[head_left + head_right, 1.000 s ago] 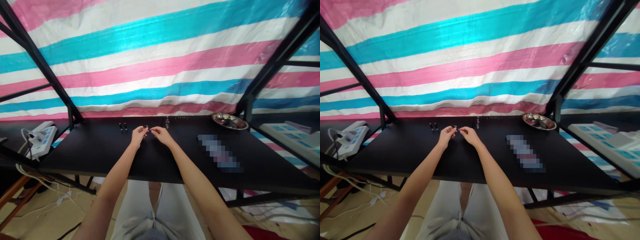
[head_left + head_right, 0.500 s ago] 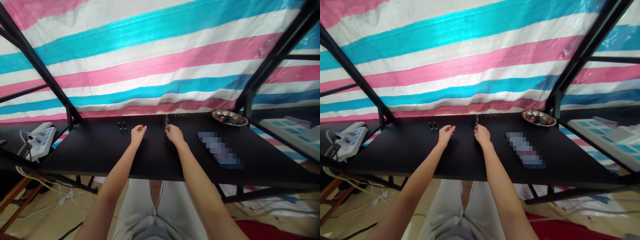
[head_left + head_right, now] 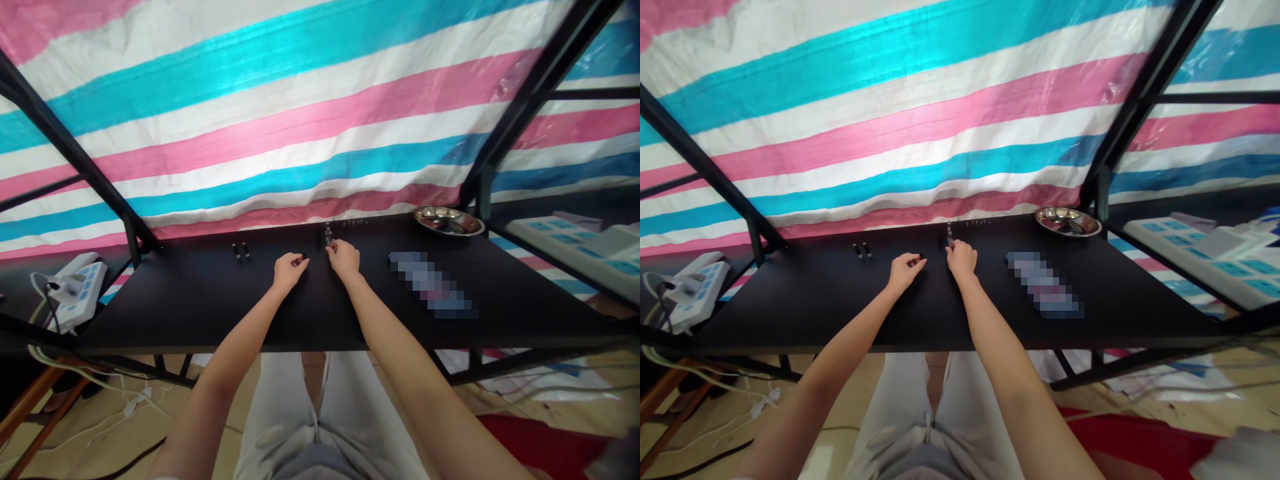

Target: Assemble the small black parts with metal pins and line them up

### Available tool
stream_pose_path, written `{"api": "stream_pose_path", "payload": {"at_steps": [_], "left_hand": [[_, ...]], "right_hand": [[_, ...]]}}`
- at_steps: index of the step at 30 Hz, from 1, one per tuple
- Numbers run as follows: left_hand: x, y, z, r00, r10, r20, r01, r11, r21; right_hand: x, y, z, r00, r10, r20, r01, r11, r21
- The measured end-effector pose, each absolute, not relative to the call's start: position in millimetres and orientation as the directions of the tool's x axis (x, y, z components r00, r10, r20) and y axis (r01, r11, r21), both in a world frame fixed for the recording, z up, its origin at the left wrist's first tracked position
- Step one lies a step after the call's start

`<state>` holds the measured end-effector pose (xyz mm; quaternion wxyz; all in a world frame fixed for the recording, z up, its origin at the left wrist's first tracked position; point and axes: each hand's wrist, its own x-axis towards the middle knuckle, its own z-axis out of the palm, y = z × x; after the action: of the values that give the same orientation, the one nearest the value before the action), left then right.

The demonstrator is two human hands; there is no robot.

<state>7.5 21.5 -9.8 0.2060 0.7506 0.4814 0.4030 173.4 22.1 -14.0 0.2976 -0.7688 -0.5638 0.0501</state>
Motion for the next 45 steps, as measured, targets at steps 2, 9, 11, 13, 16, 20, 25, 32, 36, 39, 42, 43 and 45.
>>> {"api": "stream_pose_path", "payload": {"at_steps": [2,9,11,13,16,20,25,32,36,39,42,43,45], "left_hand": [[16,25,-9,0.229,0.888,0.398,0.56,-0.455,0.692],[52,46,-1,0.108,0.943,0.314,0.636,-0.308,0.707],[60,52,0,0.092,0.954,0.287,0.671,-0.272,0.69],[66,56,-2,0.08,0.962,0.262,0.697,-0.241,0.676],[71,60,-7,0.041,0.971,0.234,0.722,-0.191,0.665],[75,64,-14,0.018,0.971,0.237,0.759,-0.168,0.629],[78,69,-16,0.05,0.966,0.252,0.787,-0.194,0.586],[79,69,-15,0.061,0.964,0.258,0.825,-0.194,0.531],[67,58,-14,0.124,0.951,0.282,0.847,-0.25,0.47],[49,45,-14,0.23,0.915,0.33,0.837,-0.359,0.413],[27,30,-11,0.306,0.846,0.436,0.754,-0.495,0.432],[20,27,-10,0.292,0.829,0.477,0.714,-0.52,0.468],[8,23,-7,0.165,0.823,0.544,0.641,-0.509,0.575]], "right_hand": [[175,24,-16,0.359,0.9,0.246,0.844,-0.2,-0.497],[181,31,-19,0.358,0.907,0.22,0.848,-0.218,-0.482],[182,33,-19,0.361,0.91,0.206,0.845,-0.225,-0.486],[182,34,-18,0.366,0.912,0.185,0.839,-0.238,-0.489],[183,35,-18,0.362,0.916,0.173,0.841,-0.241,-0.484],[184,37,-19,0.363,0.913,0.183,0.843,-0.238,-0.483],[184,38,-19,0.367,0.912,0.183,0.833,-0.234,-0.502],[183,36,-16,0.37,0.912,0.176,0.835,-0.244,-0.493],[181,30,-11,0.374,0.915,0.153,0.845,-0.267,-0.464],[179,23,-5,0.385,0.912,0.144,0.855,-0.294,-0.428],[175,16,0,0.372,0.915,0.154,0.855,-0.274,-0.441],[173,14,2,0.361,0.918,0.162,0.852,-0.255,-0.458],[168,10,3,0.323,0.928,0.187,0.848,-0.196,-0.492]]}}
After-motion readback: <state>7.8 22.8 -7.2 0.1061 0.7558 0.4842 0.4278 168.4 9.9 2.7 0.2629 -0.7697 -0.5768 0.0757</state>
